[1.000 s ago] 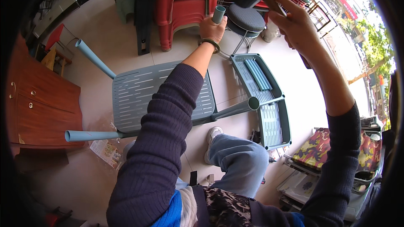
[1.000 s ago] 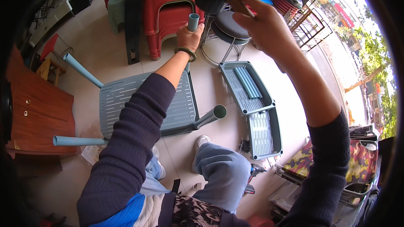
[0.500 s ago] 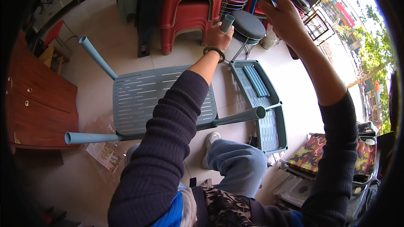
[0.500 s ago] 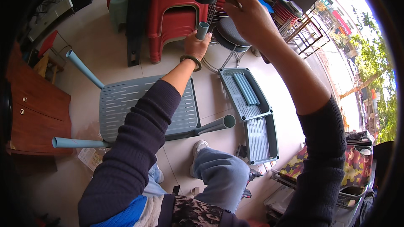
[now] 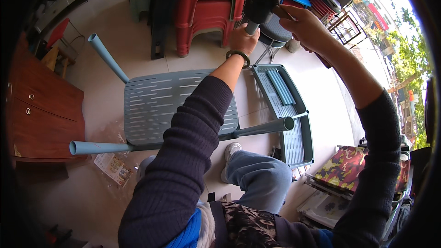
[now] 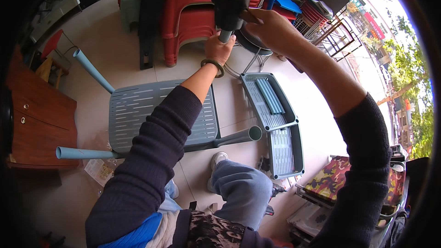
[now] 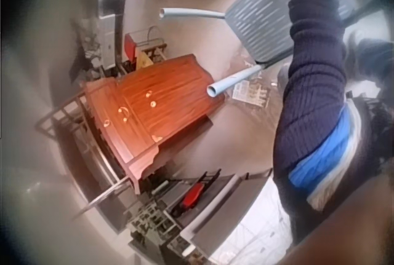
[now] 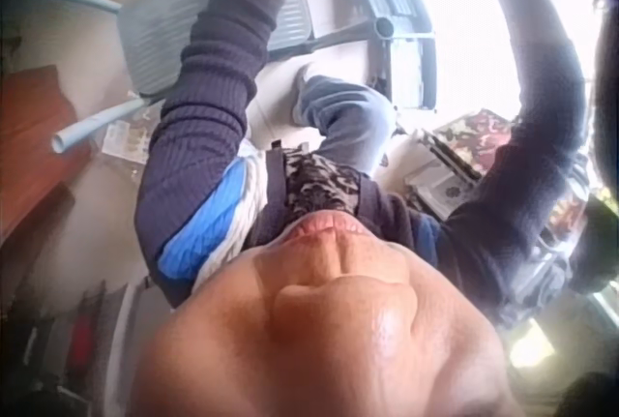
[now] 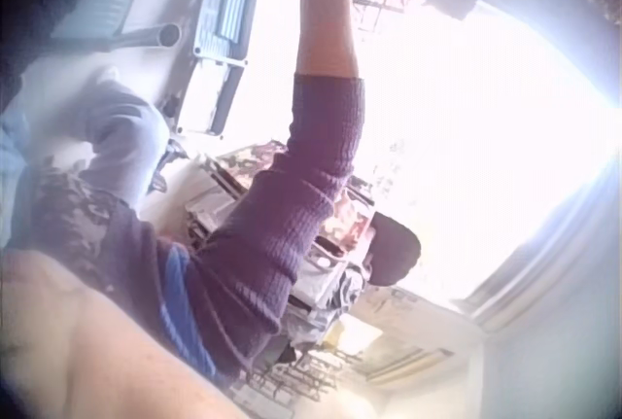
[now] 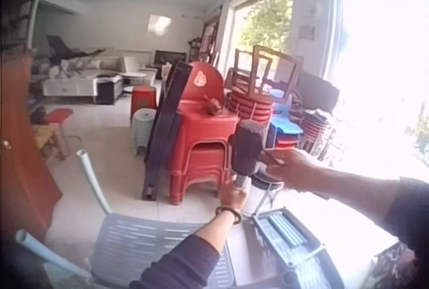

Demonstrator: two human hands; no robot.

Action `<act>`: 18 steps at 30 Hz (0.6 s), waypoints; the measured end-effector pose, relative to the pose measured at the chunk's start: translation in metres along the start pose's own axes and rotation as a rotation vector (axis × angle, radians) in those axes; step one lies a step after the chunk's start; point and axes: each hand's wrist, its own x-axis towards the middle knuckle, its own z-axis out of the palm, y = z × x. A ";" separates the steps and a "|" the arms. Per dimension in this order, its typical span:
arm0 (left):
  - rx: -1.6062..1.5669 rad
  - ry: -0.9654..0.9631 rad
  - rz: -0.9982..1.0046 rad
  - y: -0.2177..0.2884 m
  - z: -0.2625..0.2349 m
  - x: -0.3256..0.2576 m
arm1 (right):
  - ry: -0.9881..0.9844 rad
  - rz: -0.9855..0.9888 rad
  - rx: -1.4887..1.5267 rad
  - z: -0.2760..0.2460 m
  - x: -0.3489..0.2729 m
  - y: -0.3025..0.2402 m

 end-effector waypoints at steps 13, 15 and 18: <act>0.000 -0.010 -0.010 -0.006 -0.003 0.004 | 0.069 0.095 0.241 0.009 -0.006 0.003; 0.013 -0.028 0.013 -0.004 0.007 0.002 | 0.182 -0.083 0.127 0.022 -0.005 0.026; 0.099 -0.004 0.043 -0.008 0.005 0.001 | -0.047 0.113 0.290 0.007 -0.014 0.016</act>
